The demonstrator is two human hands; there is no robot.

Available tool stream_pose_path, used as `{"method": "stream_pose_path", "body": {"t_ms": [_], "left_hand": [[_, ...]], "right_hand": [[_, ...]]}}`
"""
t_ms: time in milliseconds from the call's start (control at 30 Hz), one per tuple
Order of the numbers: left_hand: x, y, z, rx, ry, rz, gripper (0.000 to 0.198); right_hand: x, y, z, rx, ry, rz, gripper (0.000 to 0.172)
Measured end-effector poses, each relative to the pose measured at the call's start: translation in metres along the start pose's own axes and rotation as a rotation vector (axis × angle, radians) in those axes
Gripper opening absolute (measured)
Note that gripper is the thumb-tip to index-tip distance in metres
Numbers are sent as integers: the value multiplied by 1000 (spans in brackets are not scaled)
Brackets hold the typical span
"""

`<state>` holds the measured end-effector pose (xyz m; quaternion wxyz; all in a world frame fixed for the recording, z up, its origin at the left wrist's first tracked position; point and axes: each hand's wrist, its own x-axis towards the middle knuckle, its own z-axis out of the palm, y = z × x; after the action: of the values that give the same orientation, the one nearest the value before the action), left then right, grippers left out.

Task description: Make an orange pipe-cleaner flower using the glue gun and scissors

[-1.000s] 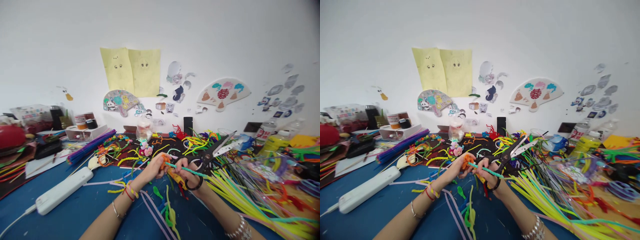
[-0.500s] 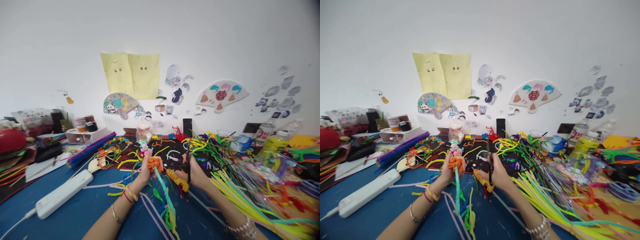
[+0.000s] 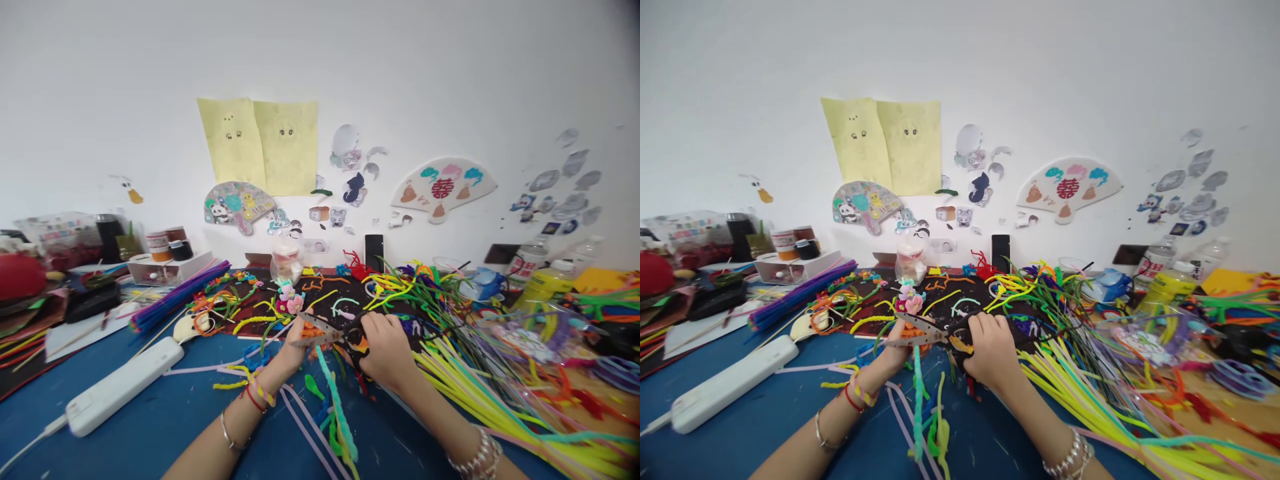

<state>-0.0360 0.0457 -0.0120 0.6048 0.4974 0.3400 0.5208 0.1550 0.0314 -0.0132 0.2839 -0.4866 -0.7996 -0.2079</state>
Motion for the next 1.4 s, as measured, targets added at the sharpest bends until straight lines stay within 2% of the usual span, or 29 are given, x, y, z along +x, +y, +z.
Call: {"method": "stream_pose_path", "body": {"t_ms": [133,233,300,433,533,733,933,1100,1267,1400], "left_hand": [[-5,9,8,32,-34,-32,32],[-3,15,11,48,-80,-90,53],[0,17,11,53,-95,-119,60],[4,14,8,65,-101,-136,60],[4,11,5,86,-104,-125,58],[0,9,3,137,-135,-83,31],[3,7,0,125,-141,-108,40],[7,5,-2,109,-138,-195,50],[7,7,-2,111,-184,-289,58],[6,12,0,119,-209,-326,60]], "right_hand": [[0,-1,0,-38,3,-1,21],[-1,2,3,-35,26,-21,13],[-2,4,5,-46,61,-38,9],[-4,9,9,-55,109,-73,11],[-2,9,7,-50,90,-55,13],[0,2,1,-50,26,12,19],[-3,5,6,-55,38,-21,19],[-5,7,11,-63,99,-52,14],[-6,7,14,-78,145,-73,7],[-6,10,14,-80,150,-95,8]]}}
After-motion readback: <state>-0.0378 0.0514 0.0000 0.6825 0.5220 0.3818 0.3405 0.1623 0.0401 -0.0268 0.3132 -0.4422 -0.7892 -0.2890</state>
